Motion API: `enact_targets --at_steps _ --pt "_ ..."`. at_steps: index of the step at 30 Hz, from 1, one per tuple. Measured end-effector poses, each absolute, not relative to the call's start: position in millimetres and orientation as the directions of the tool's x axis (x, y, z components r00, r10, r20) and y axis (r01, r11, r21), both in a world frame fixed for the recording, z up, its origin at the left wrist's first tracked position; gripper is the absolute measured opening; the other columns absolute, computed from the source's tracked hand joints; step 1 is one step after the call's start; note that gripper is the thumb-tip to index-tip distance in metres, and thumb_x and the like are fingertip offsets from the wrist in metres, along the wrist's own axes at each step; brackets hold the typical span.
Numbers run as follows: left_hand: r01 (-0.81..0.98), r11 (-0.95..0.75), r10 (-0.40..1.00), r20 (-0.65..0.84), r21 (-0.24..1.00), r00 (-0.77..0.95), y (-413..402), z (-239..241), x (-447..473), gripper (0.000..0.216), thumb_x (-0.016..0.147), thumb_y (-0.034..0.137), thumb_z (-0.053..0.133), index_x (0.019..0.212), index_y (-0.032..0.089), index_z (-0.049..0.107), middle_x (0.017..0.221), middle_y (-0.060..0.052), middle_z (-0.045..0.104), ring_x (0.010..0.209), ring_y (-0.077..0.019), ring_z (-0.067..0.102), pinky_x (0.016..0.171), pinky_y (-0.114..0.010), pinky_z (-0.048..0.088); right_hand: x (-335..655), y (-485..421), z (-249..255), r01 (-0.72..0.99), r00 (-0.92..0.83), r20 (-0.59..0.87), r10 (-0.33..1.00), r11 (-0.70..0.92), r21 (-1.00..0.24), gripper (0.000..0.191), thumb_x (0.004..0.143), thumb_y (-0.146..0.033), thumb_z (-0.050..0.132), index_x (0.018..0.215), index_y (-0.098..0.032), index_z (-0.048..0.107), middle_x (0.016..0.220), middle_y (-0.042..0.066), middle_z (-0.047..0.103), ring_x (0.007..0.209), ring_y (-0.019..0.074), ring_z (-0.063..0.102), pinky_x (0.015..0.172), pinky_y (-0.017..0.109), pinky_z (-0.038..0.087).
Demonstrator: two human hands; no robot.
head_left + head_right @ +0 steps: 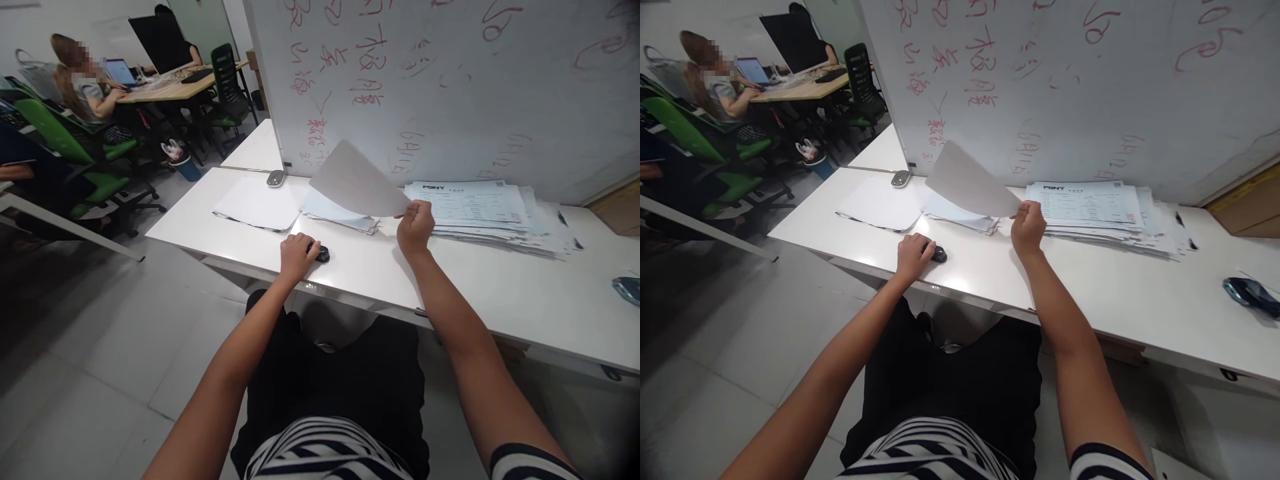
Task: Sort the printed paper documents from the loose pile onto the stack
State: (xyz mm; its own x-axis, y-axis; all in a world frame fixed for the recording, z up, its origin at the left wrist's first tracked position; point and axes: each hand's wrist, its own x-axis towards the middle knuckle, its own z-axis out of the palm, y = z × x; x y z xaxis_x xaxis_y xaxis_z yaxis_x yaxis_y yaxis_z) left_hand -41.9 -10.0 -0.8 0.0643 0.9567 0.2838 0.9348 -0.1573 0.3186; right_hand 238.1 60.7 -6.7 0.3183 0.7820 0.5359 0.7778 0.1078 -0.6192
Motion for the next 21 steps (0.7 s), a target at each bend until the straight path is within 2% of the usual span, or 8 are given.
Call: enact_targets --at_steps 3,9,16,21 --pt "0.936 -0.155 0.957 0.283 0.317 0.063 -10 -1 -42 0.026 0.092 0.041 0.042 0.085 0.023 0.06 0.092 -0.004 0.063 0.097 -0.0224 0.051 0.081 -0.037 0.034 243 57 1 0.691 0.399 0.496 0.771 0.103 -0.716 0.046 0.097 -0.048 0.012 0.105 -0.018 0.046 0.066 0.003 0.06 0.068 0.0197 0.063 0.071 0.033 0.045" --pt "0.935 -0.152 0.957 0.283 0.321 0.058 -11 -1 -42 0.027 0.092 0.041 0.041 0.086 0.023 0.06 0.093 -0.004 0.063 0.097 -0.0224 0.05 0.081 -0.037 0.034 244 58 2 0.646 0.374 0.428 0.823 0.101 -0.757 0.042 0.096 -0.052 0.021 0.094 -0.022 0.049 0.054 -0.003 0.054 0.054 0.0168 0.059 0.063 0.029 0.044" --pt "0.931 -0.166 0.951 0.303 0.323 0.065 -11 -1 -42 0.027 0.093 0.041 0.041 0.083 0.023 0.059 0.092 -0.003 0.063 0.096 -0.022 0.051 0.082 -0.037 0.033 249 68 -7 0.807 0.283 0.248 0.926 -0.091 -0.584 0.041 0.093 -0.052 0.03 0.072 -0.024 0.05 0.059 0.003 0.058 0.063 0.022 0.055 0.06 0.031 0.038" --pt "0.931 -0.164 0.952 0.298 0.327 0.063 -11 -1 -42 0.027 0.093 0.041 0.041 0.083 0.023 0.059 0.094 -0.004 0.063 0.097 -0.0222 0.051 0.083 -0.037 0.034 248 68 -8 0.822 0.292 0.211 0.933 -0.132 -0.555 0.042 0.092 -0.054 0.032 0.07 -0.024 0.051 0.058 0.004 0.058 0.063 0.0224 0.053 0.059 0.031 0.036"
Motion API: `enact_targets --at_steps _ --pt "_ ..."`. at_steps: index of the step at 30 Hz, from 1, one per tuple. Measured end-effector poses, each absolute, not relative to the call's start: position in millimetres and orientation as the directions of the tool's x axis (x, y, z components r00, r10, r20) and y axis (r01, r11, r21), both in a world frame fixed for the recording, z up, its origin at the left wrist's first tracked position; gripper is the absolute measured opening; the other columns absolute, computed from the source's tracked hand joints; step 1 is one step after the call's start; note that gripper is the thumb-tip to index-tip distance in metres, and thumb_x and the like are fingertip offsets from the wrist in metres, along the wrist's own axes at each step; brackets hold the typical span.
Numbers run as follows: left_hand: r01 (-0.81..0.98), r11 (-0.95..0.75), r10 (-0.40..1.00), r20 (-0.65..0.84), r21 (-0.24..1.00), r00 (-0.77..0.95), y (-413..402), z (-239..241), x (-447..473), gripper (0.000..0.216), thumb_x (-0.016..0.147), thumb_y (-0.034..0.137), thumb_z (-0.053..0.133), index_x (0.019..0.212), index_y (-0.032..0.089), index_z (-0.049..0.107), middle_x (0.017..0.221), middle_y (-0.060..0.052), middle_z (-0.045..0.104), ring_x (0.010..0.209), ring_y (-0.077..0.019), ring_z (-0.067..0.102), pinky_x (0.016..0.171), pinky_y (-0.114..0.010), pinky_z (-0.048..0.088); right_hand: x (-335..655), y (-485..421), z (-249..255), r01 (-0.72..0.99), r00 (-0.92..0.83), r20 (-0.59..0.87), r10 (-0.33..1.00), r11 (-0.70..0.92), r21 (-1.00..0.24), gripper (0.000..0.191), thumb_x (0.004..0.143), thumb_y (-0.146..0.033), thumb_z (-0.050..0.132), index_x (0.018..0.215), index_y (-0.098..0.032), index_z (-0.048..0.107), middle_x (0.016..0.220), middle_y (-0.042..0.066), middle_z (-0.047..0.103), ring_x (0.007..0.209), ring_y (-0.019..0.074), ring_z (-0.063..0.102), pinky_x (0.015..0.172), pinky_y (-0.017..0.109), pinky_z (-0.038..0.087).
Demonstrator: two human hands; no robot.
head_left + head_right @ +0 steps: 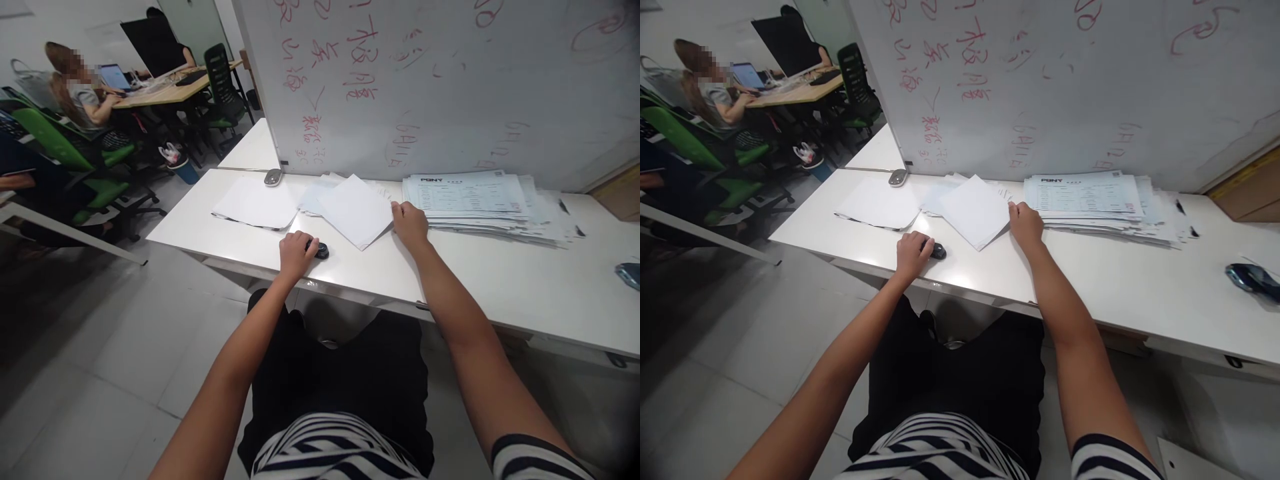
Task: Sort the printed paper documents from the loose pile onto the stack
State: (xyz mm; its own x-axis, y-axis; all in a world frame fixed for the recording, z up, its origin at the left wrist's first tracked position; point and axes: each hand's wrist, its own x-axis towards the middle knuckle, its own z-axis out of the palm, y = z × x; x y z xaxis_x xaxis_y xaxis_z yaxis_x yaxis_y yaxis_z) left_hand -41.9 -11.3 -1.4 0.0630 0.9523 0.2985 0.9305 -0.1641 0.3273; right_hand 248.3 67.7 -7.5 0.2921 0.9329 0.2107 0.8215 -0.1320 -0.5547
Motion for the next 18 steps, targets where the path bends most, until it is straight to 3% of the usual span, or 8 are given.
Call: enact_targets --at_steps 18 --pt "0.932 -0.155 0.955 0.291 0.329 0.056 -11.1 -0.6 -41.7 0.026 0.093 0.04 0.041 0.084 0.024 0.059 0.094 -0.004 0.063 0.098 -0.0222 0.051 0.083 -0.037 0.034 247.9 69.0 -12.8 0.83 0.275 0.252 0.928 -0.096 -0.55 0.048 0.093 -0.059 0.025 0.075 -0.023 0.052 0.066 0.006 0.06 0.067 0.0228 0.053 0.061 0.032 0.037"
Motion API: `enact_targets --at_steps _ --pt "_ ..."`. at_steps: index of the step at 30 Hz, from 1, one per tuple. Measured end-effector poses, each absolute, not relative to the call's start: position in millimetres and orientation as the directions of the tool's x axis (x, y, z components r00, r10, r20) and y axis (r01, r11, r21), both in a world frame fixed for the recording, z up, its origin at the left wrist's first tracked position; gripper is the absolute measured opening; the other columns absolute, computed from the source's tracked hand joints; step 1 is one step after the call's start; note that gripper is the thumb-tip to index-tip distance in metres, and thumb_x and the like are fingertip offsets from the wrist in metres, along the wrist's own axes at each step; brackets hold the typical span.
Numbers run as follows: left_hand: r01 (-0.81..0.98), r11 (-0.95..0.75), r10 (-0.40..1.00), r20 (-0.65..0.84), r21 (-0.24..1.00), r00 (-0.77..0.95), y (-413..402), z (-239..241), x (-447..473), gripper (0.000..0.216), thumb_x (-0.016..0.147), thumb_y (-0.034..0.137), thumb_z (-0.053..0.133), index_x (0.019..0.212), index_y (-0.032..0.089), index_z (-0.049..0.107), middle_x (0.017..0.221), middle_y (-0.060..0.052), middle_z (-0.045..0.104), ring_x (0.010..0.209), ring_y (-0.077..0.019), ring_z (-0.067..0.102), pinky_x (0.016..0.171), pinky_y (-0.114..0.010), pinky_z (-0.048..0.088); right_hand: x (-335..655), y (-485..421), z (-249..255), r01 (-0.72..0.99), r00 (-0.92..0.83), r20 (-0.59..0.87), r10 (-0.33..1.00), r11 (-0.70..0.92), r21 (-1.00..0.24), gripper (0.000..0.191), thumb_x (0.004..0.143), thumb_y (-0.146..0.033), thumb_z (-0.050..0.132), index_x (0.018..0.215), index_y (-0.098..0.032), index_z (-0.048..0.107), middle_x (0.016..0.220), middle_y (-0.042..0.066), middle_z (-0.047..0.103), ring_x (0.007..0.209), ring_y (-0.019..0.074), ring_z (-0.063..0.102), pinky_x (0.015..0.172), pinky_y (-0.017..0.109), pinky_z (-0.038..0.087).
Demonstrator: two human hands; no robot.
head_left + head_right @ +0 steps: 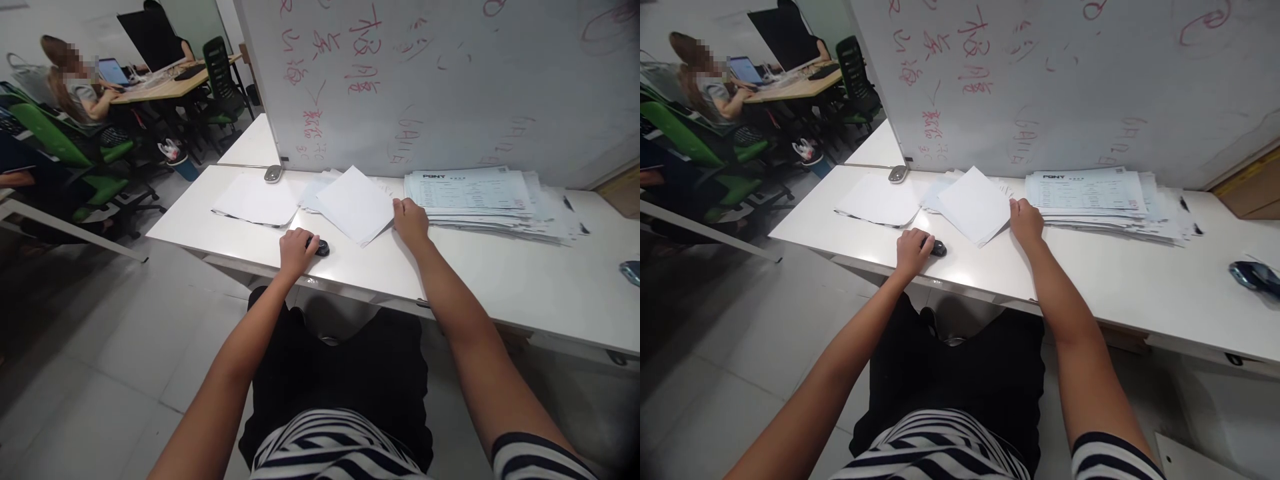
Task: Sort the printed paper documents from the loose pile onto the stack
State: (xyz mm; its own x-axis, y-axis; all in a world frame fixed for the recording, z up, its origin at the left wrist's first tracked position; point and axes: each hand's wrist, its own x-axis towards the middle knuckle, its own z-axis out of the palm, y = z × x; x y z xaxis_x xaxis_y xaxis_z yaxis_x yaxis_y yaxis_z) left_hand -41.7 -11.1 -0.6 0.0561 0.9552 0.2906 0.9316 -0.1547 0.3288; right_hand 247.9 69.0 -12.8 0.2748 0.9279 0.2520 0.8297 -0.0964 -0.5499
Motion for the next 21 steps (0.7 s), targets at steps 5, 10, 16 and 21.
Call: enact_targets --at_steps 5,10,16,21 --pt "0.933 -0.153 0.956 0.289 0.327 0.055 -11.3 -0.1 -41.4 0.025 0.092 0.04 0.042 0.084 0.024 0.059 0.094 -0.003 0.063 0.098 -0.022 0.051 0.083 -0.037 0.034 247.5 68.9 -12.2 0.83 0.276 0.241 0.93 -0.105 -0.548 0.048 0.093 -0.058 0.025 0.078 -0.023 0.054 0.069 0.007 0.062 0.07 0.0241 0.055 0.064 0.033 0.038" --pt "0.933 -0.154 0.954 0.296 0.326 0.054 -11.4 -0.9 -41.6 0.025 0.092 0.04 0.042 0.084 0.023 0.059 0.094 -0.004 0.063 0.099 -0.0225 0.051 0.083 -0.037 0.034 247.2 69.2 -13.2 0.832 0.278 0.239 0.93 -0.109 -0.543 0.045 0.094 -0.055 0.026 0.078 -0.023 0.054 0.071 0.007 0.062 0.068 0.0235 0.054 0.062 0.032 0.036" --pt "0.931 -0.163 0.95 0.305 0.325 0.06 -11.8 -1.5 -41.7 0.026 0.093 0.04 0.041 0.083 0.023 0.059 0.093 -0.003 0.063 0.097 -0.0221 0.051 0.082 -0.037 0.034 246.8 69.4 -13.9 0.83 0.294 0.26 0.92 -0.11 -0.547 0.042 0.094 -0.053 0.028 0.079 -0.023 0.053 0.072 0.007 0.062 0.069 0.0234 0.054 0.06 0.031 0.034" --pt "0.93 -0.168 0.947 0.316 0.328 0.06 -11.6 -2.8 -42.3 0.026 0.093 0.04 0.042 0.083 0.023 0.058 0.093 -0.003 0.063 0.097 -0.0216 0.051 0.082 -0.036 0.033 245.5 68.6 -12.9 0.834 0.302 0.242 0.922 -0.133 -0.535 0.038 0.094 -0.049 0.029 0.08 -0.024 0.053 0.075 0.008 0.063 0.071 0.0245 0.054 0.059 0.032 0.033"
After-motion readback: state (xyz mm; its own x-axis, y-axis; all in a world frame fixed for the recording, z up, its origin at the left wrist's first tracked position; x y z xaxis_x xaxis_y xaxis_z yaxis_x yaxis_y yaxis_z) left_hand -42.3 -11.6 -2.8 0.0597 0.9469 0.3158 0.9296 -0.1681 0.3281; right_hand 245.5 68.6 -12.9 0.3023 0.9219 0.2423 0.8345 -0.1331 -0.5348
